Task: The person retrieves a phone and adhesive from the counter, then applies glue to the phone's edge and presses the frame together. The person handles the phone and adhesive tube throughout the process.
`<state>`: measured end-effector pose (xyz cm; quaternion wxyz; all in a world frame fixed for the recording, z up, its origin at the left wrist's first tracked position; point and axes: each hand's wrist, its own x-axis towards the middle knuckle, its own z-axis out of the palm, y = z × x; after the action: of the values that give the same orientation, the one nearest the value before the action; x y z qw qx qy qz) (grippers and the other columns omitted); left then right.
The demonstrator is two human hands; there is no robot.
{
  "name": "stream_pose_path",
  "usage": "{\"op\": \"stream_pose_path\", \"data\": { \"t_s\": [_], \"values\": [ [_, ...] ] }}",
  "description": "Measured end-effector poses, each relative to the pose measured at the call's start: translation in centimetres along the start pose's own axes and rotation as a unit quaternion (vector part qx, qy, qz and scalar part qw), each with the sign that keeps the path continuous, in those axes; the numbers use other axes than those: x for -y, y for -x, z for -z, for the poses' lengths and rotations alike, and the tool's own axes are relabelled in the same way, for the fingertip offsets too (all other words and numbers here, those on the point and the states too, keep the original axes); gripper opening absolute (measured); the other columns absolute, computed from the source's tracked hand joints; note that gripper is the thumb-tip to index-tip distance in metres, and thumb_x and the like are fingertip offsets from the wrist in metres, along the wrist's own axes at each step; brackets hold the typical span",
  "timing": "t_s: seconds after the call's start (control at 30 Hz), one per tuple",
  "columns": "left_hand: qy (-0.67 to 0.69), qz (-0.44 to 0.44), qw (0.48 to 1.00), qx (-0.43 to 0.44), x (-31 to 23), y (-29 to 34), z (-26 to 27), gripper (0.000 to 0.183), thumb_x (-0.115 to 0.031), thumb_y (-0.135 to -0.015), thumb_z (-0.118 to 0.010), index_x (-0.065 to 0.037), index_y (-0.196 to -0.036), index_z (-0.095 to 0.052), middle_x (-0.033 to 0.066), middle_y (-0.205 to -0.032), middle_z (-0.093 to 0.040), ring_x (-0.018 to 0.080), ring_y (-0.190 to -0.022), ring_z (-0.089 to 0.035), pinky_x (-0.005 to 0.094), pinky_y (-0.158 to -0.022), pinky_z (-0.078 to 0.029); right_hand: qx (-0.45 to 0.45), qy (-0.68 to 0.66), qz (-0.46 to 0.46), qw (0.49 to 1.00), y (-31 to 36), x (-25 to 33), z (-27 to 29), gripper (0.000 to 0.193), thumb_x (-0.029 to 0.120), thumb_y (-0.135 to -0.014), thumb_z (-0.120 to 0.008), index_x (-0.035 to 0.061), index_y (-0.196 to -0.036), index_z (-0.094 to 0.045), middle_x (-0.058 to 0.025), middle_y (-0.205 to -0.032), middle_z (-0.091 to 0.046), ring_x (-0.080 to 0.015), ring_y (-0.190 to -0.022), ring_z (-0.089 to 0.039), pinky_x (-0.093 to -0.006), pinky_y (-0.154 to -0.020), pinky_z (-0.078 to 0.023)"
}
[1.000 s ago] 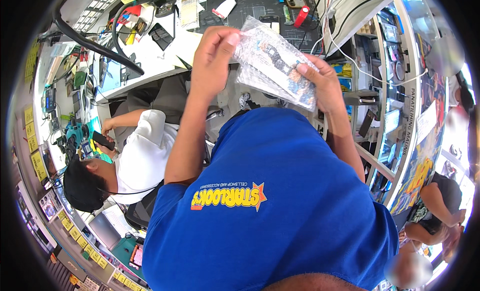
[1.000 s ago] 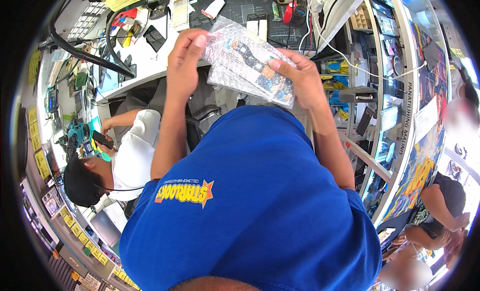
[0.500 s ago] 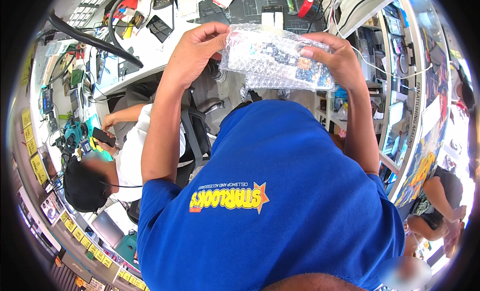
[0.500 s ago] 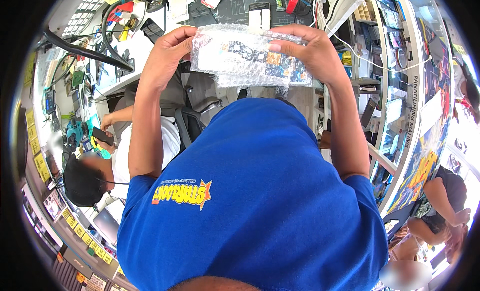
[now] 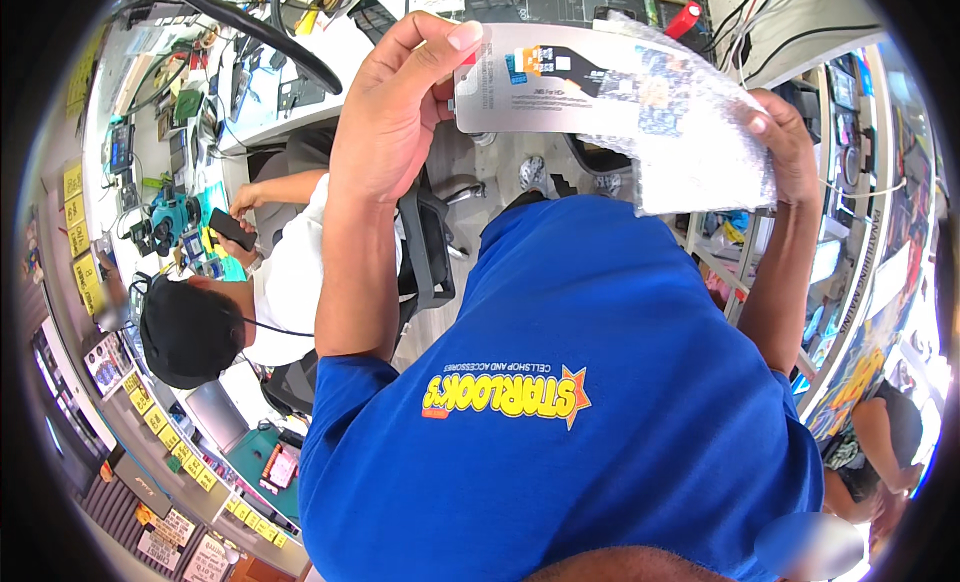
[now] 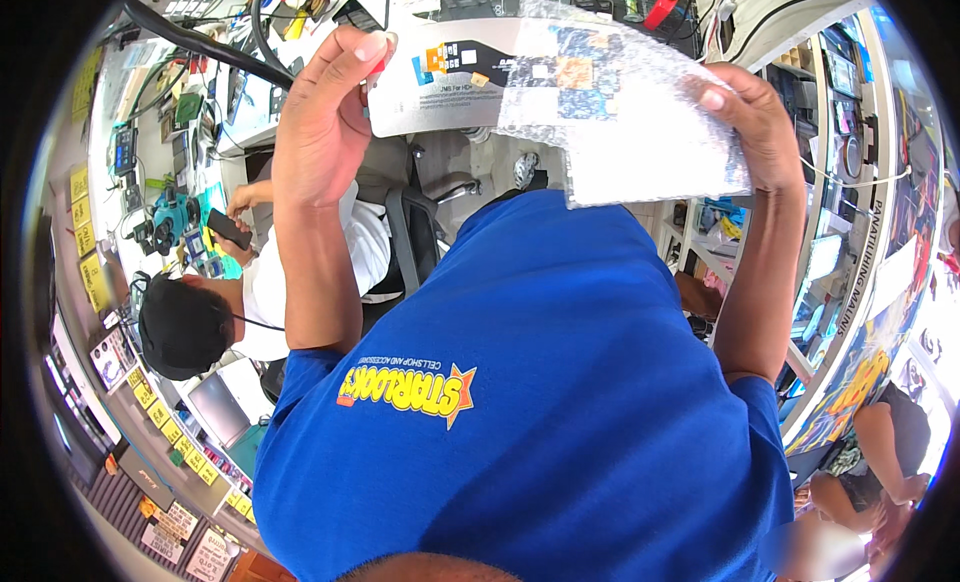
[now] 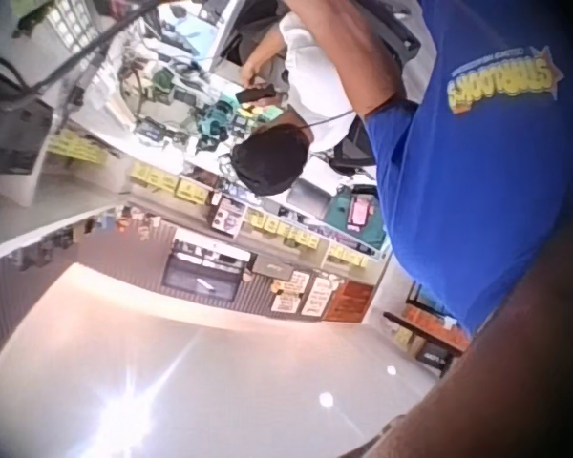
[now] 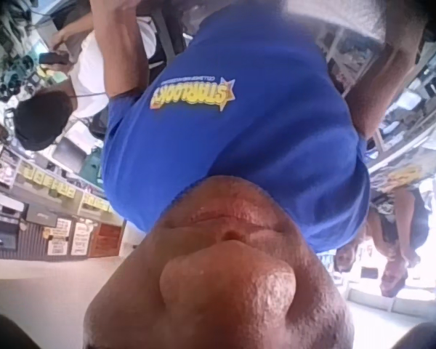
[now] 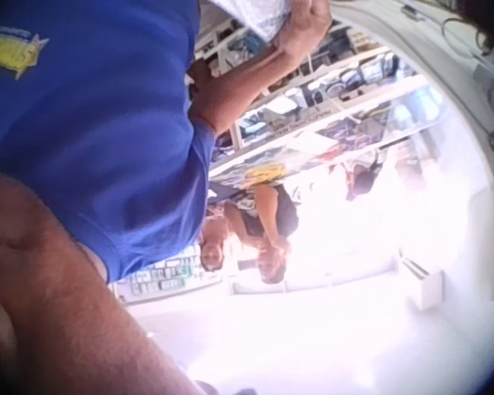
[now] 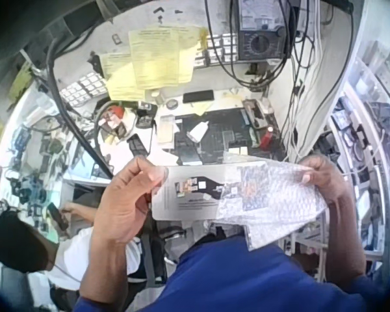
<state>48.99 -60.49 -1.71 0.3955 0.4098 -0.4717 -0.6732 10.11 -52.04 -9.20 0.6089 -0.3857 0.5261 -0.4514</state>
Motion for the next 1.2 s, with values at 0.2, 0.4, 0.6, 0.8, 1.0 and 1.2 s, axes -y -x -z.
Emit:
{"op": "stream_pose_path", "data": {
  "t_s": [0.2,0.4,0.6,0.8,1.0,1.2],
  "values": [
    [0.024,-0.007,1.000,0.011,-0.8,1.0,0.8,0.015,-0.024,-0.101,-0.069,-0.010,-0.100,-0.065,-0.0021,-0.098,-0.068,0.0050,-0.084,-0.059,0.0238,-0.076,-0.046,0.038,0.017,0.023,0.999,-0.6,0.6,1.6,0.039,0.030,-0.086,-0.083,0.0017,-0.112,-0.074,-0.0047,-0.094,-0.075,-0.0111,-0.081,-0.070,-0.0268,-0.077,-0.058],
    [0.026,-0.014,1.000,-0.006,-0.8,0.8,1.1,0.015,-0.022,-0.101,-0.067,-0.008,-0.106,-0.066,0.0004,-0.104,-0.070,0.0075,-0.094,-0.062,0.0255,-0.086,-0.049,0.060,0.016,0.035,0.997,-0.7,1.1,2.0,0.041,0.031,-0.086,-0.084,0.0022,-0.113,-0.074,-0.0041,-0.095,-0.075,-0.0116,-0.083,-0.070,-0.0274,-0.079,-0.058],
    [0.036,-0.010,0.999,0.014,-0.8,0.5,1.3,0.015,-0.021,-0.102,-0.066,-0.007,-0.107,-0.066,0.0004,-0.105,-0.070,0.0073,-0.097,-0.061,0.0251,-0.089,-0.047,0.075,0.011,0.035,0.997,-0.9,1.1,2.1,0.041,0.032,-0.086,-0.084,0.0029,-0.113,-0.074,-0.0042,-0.095,-0.075,-0.0121,-0.084,-0.071,-0.0274,-0.079,-0.059],
    [0.037,-0.011,0.999,0.027,-0.9,0.0,1.0,0.014,-0.022,-0.103,-0.065,-0.007,-0.105,-0.065,0.0000,-0.105,-0.069,0.0066,-0.095,-0.060,0.0250,-0.088,-0.047,0.056,0.020,0.040,0.997,-0.7,1.2,2.4,0.043,0.033,-0.086,-0.084,0.0031,-0.114,-0.074,-0.0044,-0.096,-0.075,-0.0125,-0.085,-0.071,-0.0277,-0.079,-0.059],
    [0.050,-0.016,0.997,0.058,-0.4,-0.9,0.9,0.015,-0.022,-0.104,-0.064,-0.007,-0.104,-0.065,0.0001,-0.104,-0.069,0.0062,-0.093,-0.061,0.0248,-0.084,-0.049,0.056,0.003,0.041,0.998,-0.4,1.1,2.7,0.045,0.035,-0.086,-0.084,0.0032,-0.115,-0.073,-0.0049,-0.097,-0.075,-0.0125,-0.085,-0.071,-0.0283,-0.080,-0.059],
    [0.046,-0.014,0.996,0.073,-0.5,-1.6,-0.1,0.016,-0.023,-0.105,-0.062,-0.007,-0.104,-0.064,0.0001,-0.102,-0.069,0.0058,-0.089,-0.063,0.0249,-0.080,-0.051,0.049,-0.002,0.056,0.997,0.2,1.2,3.1,0.046,0.037,-0.086,-0.085,0.0030,-0.114,-0.073,-0.0052,-0.096,-0.075,-0.0124,-0.085,-0.071,-0.0281,-0.079,-0.060]
  ]
}}
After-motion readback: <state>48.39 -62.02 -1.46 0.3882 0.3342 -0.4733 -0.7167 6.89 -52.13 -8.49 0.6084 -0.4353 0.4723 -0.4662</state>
